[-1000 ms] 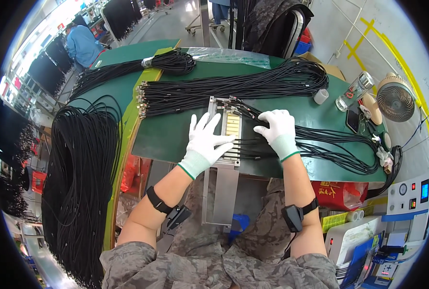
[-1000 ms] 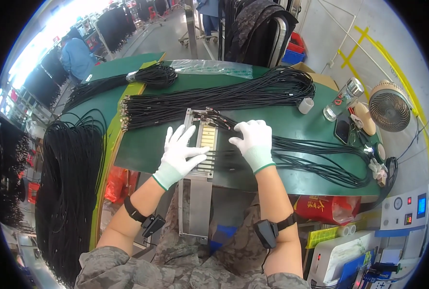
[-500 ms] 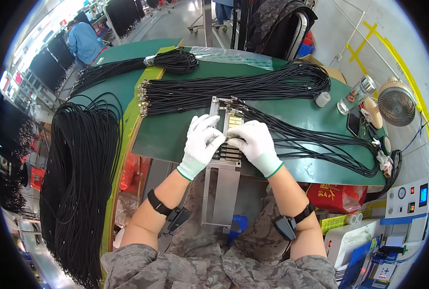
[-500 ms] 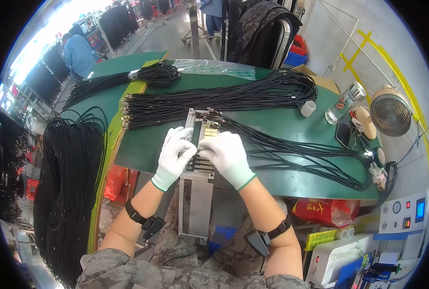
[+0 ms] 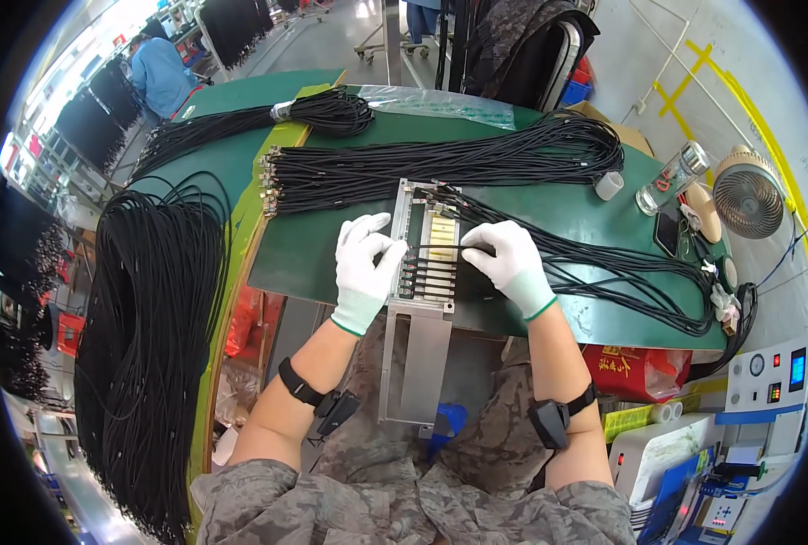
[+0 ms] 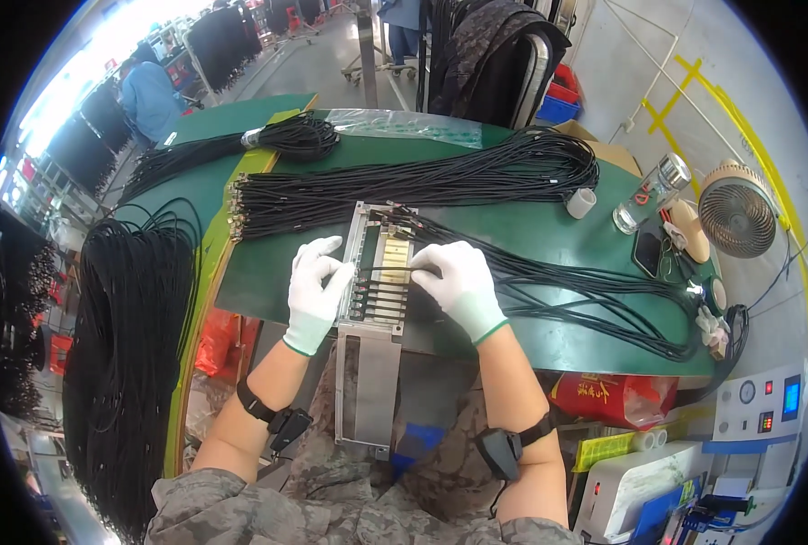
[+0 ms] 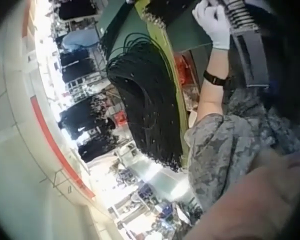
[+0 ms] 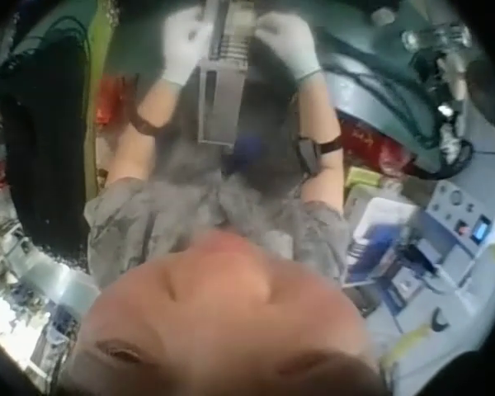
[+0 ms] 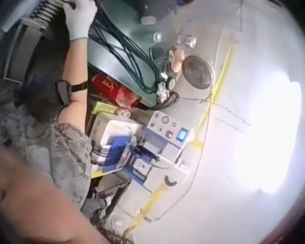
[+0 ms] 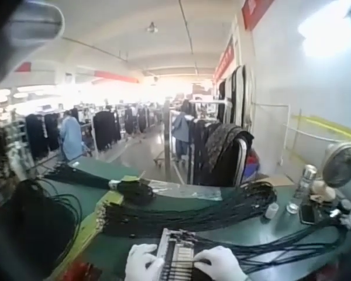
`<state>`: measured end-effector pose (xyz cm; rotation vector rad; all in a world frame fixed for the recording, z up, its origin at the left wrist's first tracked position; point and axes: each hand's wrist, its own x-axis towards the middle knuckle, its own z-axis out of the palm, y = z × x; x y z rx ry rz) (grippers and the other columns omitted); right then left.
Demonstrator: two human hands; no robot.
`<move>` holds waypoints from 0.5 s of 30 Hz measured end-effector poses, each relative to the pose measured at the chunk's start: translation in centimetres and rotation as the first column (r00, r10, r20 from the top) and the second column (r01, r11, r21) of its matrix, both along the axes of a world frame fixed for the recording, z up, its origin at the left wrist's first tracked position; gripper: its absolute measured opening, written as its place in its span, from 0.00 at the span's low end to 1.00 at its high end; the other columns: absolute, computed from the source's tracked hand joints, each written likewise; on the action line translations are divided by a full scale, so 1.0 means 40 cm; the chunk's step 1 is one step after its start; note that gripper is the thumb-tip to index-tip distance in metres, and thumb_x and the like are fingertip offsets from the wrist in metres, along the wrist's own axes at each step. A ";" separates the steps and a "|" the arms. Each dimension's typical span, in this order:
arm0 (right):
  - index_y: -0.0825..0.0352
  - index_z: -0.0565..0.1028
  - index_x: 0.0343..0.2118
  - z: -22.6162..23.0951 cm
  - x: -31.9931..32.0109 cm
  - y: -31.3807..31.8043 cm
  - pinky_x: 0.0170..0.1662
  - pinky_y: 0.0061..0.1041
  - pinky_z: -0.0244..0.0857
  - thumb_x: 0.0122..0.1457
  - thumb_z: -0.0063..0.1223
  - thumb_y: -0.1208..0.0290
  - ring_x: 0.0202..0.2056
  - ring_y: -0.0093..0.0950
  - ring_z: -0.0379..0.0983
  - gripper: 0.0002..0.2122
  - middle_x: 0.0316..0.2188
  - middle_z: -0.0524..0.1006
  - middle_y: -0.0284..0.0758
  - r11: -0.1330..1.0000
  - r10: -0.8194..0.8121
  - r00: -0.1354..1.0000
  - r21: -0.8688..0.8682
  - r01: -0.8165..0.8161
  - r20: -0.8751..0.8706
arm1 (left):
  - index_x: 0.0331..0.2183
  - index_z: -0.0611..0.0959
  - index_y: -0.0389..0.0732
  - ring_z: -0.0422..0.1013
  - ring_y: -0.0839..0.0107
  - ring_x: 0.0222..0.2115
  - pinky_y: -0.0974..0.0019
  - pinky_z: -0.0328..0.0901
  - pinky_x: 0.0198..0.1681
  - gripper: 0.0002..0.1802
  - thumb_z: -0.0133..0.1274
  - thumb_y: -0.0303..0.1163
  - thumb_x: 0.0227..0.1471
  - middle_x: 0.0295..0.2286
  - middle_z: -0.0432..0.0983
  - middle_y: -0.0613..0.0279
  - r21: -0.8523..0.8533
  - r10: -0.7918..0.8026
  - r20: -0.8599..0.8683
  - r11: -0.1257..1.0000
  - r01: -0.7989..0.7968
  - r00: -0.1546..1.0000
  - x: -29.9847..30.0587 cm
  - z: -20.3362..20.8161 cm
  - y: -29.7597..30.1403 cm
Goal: Assembling bundles of wires into a metal fixture on an assembly line.
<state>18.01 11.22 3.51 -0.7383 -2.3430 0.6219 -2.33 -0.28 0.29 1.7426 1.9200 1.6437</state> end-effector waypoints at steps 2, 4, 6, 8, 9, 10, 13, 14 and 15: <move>0.59 0.79 0.24 -0.006 0.002 0.006 0.35 0.33 0.65 0.48 0.61 0.66 0.29 0.35 0.72 0.04 0.21 0.77 0.32 0.997 -0.011 1.000 0.075 0.012 -0.022 | 0.25 0.82 0.39 0.68 0.56 0.47 0.53 0.54 0.58 0.05 0.58 0.29 0.49 0.42 0.77 0.52 0.000 0.091 -0.112 0.996 -0.092 0.990 0.001 -0.010 0.005; 0.58 0.79 0.24 -0.009 -0.002 0.007 0.35 0.34 0.64 0.48 0.60 0.66 0.29 0.35 0.72 0.04 0.21 0.77 0.32 0.982 -0.024 0.999 0.187 0.019 0.027 | 0.26 0.82 0.39 0.69 0.57 0.46 0.53 0.54 0.57 0.05 0.57 0.29 0.50 0.40 0.77 0.53 0.002 0.134 -0.168 0.991 -0.136 0.977 0.001 -0.015 0.008; 0.58 0.79 0.24 -0.012 -0.003 0.009 0.35 0.34 0.64 0.48 0.60 0.66 0.29 0.35 0.71 0.04 0.20 0.76 0.32 0.970 -0.033 0.998 0.242 0.020 0.049 | 0.28 0.82 0.40 0.71 0.58 0.44 0.52 0.54 0.58 0.05 0.54 0.30 0.52 0.38 0.78 0.55 -0.042 0.133 -0.135 0.989 -0.140 0.982 0.002 -0.013 0.014; 0.58 0.79 0.24 -0.014 0.000 0.015 0.35 0.35 0.63 0.49 0.59 0.66 0.29 0.35 0.71 0.03 0.19 0.76 0.31 0.959 -0.056 0.994 0.281 0.027 0.094 | 0.29 0.82 0.40 0.71 0.59 0.42 0.52 0.54 0.58 0.06 0.53 0.30 0.54 0.37 0.78 0.56 -0.064 0.133 -0.120 0.988 -0.141 0.984 0.004 -0.011 0.014; 0.58 0.79 0.24 -0.015 0.002 0.016 0.35 0.35 0.63 0.49 0.59 0.66 0.29 0.35 0.71 0.03 0.19 0.75 0.31 0.953 -0.068 0.991 0.301 0.030 0.117 | 0.31 0.82 0.41 0.72 0.60 0.42 0.52 0.53 0.58 0.06 0.52 0.31 0.54 0.37 0.79 0.57 -0.069 0.129 -0.118 0.988 -0.137 0.985 0.005 -0.010 0.012; 0.58 0.79 0.24 -0.015 0.005 0.017 0.35 0.35 0.63 0.49 0.59 0.66 0.29 0.35 0.71 0.03 0.19 0.75 0.31 0.953 -0.069 0.991 0.301 0.031 0.115 | 0.32 0.82 0.41 0.72 0.60 0.42 0.51 0.53 0.59 0.07 0.51 0.31 0.55 0.37 0.79 0.58 -0.074 0.124 -0.115 0.988 -0.133 0.986 0.007 -0.008 0.010; 0.58 0.78 0.24 -0.013 0.011 0.018 0.35 0.35 0.63 0.50 0.58 0.67 0.29 0.35 0.71 0.03 0.19 0.75 0.30 0.954 -0.043 0.989 0.301 0.000 0.138 | 0.34 0.82 0.41 0.72 0.61 0.41 0.51 0.52 0.59 0.08 0.50 0.32 0.56 0.36 0.79 0.60 -0.091 0.121 -0.115 0.987 -0.132 0.986 0.006 -0.008 0.010; 0.58 0.78 0.24 -0.015 0.013 0.020 0.35 0.35 0.63 0.50 0.58 0.67 0.29 0.35 0.71 0.03 0.19 0.75 0.30 0.953 -0.044 0.989 0.302 0.000 0.138 | 0.34 0.82 0.41 0.73 0.61 0.41 0.51 0.52 0.60 0.08 0.50 0.32 0.56 0.36 0.79 0.60 -0.104 0.122 -0.117 0.985 -0.134 0.986 0.004 -0.010 0.011; 0.58 0.78 0.24 -0.020 0.014 0.024 0.36 0.35 0.62 0.50 0.58 0.66 0.29 0.35 0.70 0.03 0.19 0.75 0.30 0.952 -0.036 0.990 0.304 -0.007 0.134 | 0.35 0.81 0.41 0.73 0.61 0.41 0.51 0.52 0.60 0.08 0.50 0.32 0.56 0.36 0.79 0.61 -0.117 0.122 -0.119 0.984 -0.136 0.985 0.002 -0.012 0.012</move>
